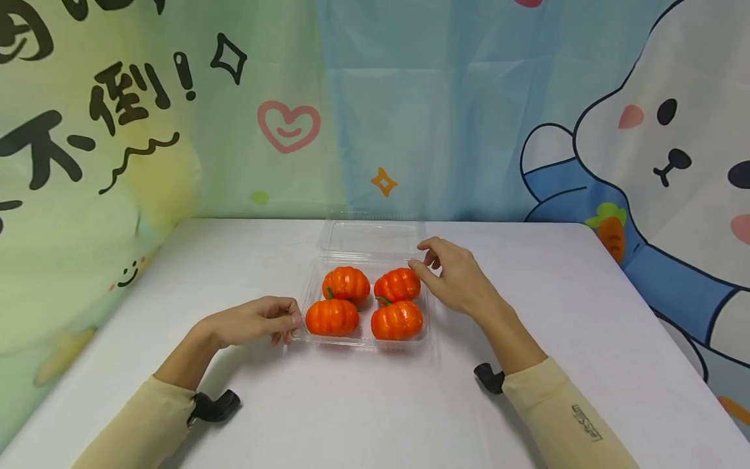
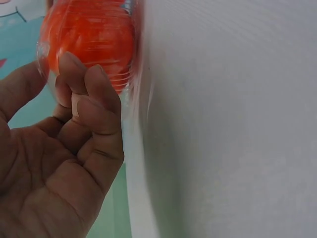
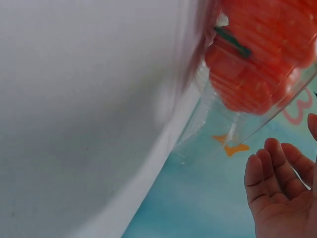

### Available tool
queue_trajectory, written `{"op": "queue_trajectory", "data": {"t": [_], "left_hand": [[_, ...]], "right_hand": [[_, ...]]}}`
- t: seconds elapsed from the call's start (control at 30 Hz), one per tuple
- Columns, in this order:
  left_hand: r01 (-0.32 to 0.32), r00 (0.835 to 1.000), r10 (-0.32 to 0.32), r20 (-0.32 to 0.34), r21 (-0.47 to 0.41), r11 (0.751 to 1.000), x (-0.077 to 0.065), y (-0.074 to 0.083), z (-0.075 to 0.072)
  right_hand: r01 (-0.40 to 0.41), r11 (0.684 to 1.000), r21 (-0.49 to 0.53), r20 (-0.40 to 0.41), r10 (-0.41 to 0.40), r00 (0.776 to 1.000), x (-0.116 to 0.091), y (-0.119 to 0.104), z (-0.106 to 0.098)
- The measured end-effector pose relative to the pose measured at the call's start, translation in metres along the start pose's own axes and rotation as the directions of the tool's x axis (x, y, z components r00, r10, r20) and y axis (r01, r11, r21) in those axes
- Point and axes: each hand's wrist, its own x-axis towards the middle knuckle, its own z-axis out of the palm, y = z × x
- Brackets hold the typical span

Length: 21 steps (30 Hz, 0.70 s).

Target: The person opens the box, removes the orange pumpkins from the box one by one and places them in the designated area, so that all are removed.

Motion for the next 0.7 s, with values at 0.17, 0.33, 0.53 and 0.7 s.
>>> {"op": "queue_trajectory", "data": {"t": [0.17,0.33,0.53,0.7], "left_hand": [[-0.004,1.0,0.004,-0.003,0.02,1.0,0.0,0.003,-0.001],[0.003,1.0,-0.003,-0.008,0.014,1.0,-0.001,0.004,-0.002],[0.012,1.0,-0.012,-0.01,-0.015,1.0,-0.001,0.004,-0.001],[0.004,1.0,-0.005,-0.017,-0.037,0.999,0.0,0.001,0.001]], "right_hand": [[0.009,1.0,0.008,0.04,-0.009,0.999,-0.006,-0.009,-0.003],[0.044,0.999,-0.003,0.043,-0.044,0.998,-0.014,-0.017,-0.005],[0.074,0.997,-0.01,0.102,-0.072,0.992,-0.022,-0.025,-0.005],[0.071,0.997,-0.034,0.14,-0.065,0.988,-0.028,-0.031,-0.005]]}}
